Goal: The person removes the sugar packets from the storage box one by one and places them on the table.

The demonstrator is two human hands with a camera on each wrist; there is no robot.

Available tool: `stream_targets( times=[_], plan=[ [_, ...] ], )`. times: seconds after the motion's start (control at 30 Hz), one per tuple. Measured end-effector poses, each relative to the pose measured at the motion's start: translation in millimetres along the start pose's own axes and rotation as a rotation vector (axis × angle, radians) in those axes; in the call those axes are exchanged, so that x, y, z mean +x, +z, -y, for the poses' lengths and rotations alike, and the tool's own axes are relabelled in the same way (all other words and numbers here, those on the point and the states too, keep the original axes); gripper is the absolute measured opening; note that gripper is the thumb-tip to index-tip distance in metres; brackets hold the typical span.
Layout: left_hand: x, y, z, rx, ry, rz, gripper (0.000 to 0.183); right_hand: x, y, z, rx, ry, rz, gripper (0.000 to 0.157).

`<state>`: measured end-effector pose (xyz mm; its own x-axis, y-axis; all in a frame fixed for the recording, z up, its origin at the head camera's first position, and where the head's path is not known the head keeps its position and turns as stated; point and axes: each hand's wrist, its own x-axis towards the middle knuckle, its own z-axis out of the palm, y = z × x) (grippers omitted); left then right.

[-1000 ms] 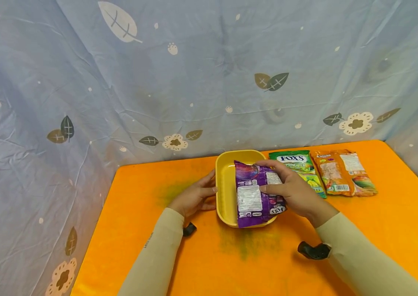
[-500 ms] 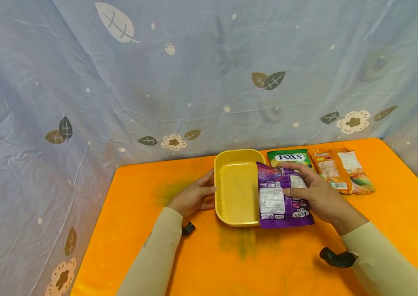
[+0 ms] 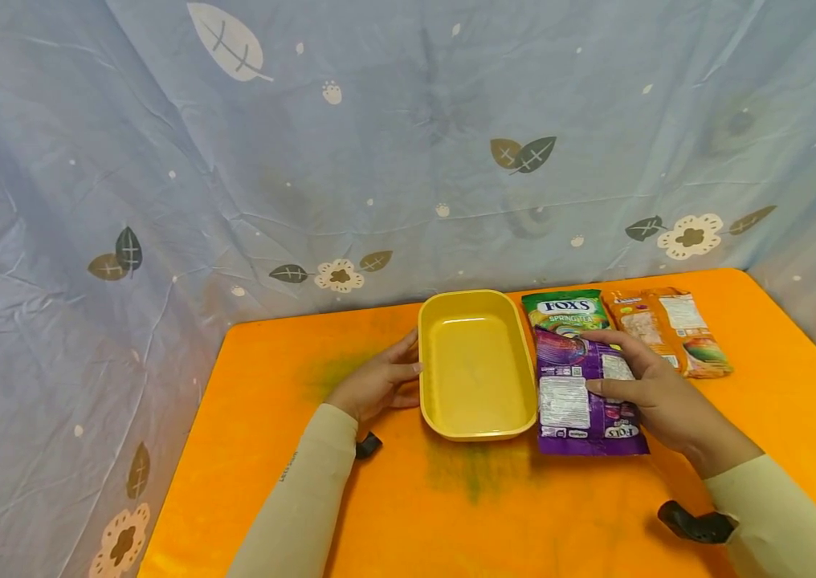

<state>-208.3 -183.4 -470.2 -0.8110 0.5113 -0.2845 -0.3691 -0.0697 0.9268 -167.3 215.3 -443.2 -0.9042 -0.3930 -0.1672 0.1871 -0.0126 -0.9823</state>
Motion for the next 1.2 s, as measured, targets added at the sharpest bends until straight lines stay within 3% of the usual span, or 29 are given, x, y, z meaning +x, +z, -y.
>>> stream_targets(
  times=[0.47,1.2],
  plan=[
    [0.3,-1.2,1.1,0.000,0.000,0.022,0.067,-12,-21.9,-13,-0.013,0.006,-0.041,0.067],
    [0.6,-0.8,1.0,-0.005,-0.001,0.016,0.067,-17,-21.9,-39,-0.073,0.103,-0.023,0.064]
  ],
)
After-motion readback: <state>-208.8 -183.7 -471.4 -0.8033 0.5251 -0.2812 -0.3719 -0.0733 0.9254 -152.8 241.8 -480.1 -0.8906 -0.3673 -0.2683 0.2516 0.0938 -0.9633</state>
